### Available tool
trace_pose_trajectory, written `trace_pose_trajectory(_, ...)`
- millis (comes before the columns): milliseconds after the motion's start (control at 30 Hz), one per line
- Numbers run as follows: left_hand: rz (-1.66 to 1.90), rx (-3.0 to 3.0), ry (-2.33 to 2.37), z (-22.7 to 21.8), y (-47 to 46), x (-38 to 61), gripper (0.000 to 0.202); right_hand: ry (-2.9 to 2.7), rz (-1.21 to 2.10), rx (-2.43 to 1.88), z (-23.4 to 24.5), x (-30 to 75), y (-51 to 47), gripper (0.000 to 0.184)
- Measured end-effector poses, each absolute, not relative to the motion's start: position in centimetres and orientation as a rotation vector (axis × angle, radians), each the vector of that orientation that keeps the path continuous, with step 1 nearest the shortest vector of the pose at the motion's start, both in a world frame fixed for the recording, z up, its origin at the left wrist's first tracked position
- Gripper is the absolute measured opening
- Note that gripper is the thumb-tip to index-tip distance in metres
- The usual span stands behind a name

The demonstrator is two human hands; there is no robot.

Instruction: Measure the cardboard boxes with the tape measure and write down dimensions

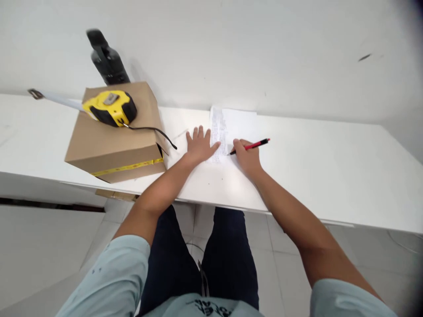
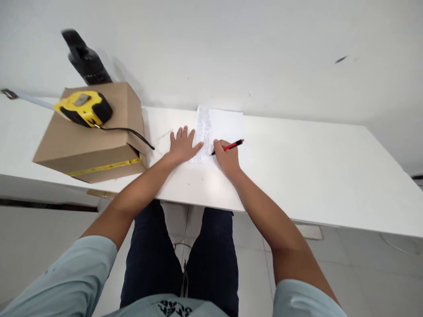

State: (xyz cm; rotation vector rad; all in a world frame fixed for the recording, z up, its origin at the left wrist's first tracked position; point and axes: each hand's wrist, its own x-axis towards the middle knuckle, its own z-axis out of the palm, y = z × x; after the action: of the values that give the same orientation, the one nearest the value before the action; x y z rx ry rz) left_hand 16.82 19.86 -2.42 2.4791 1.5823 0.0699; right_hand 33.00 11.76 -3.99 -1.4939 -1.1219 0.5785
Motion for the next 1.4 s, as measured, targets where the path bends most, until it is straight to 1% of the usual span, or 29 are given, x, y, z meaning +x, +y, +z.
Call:
trace_pose_trajectory(300,0.053,2.487,1.566,-2.3,20.1,16.1,0.091,-1.044,0.678,-1.562,-3.1,32.3,11.7,0.038)
trace_pose_trajectory(567,0.017,2.498,1.598,-2.6,20.3,16.6,0.087,-1.078,0.722,-1.561,-3.6,32.8,12.0,0.043)
trace_pose_trajectory(733,0.020,2.504,1.587,-2.5,20.2,16.9,0.087,-1.081,0.665,-1.529,-3.8,33.0,12.1,0.044)
trace_pose_trajectory(900,0.015,2.505,1.580,-2.6,20.2,17.1,0.086,-1.064,0.626,-1.593,-3.5,33.3,12.0,0.042)
trace_pose_trajectory(1133,0.041,2.498,1.565,-2.7,20.3,17.5,0.083,-1.126,0.547,-1.543,-4.0,33.9,12.1,0.046)
trace_pose_trajectory(1267,0.058,2.468,1.547,-2.5,20.0,17.9,0.080,-1.127,0.538,-1.624,-3.5,34.0,11.9,0.041)
trace_pose_trajectory(1400,0.074,2.456,1.529,-2.4,19.8,18.3,0.079,-1.132,0.535,-1.707,-2.5,33.7,11.5,0.046)
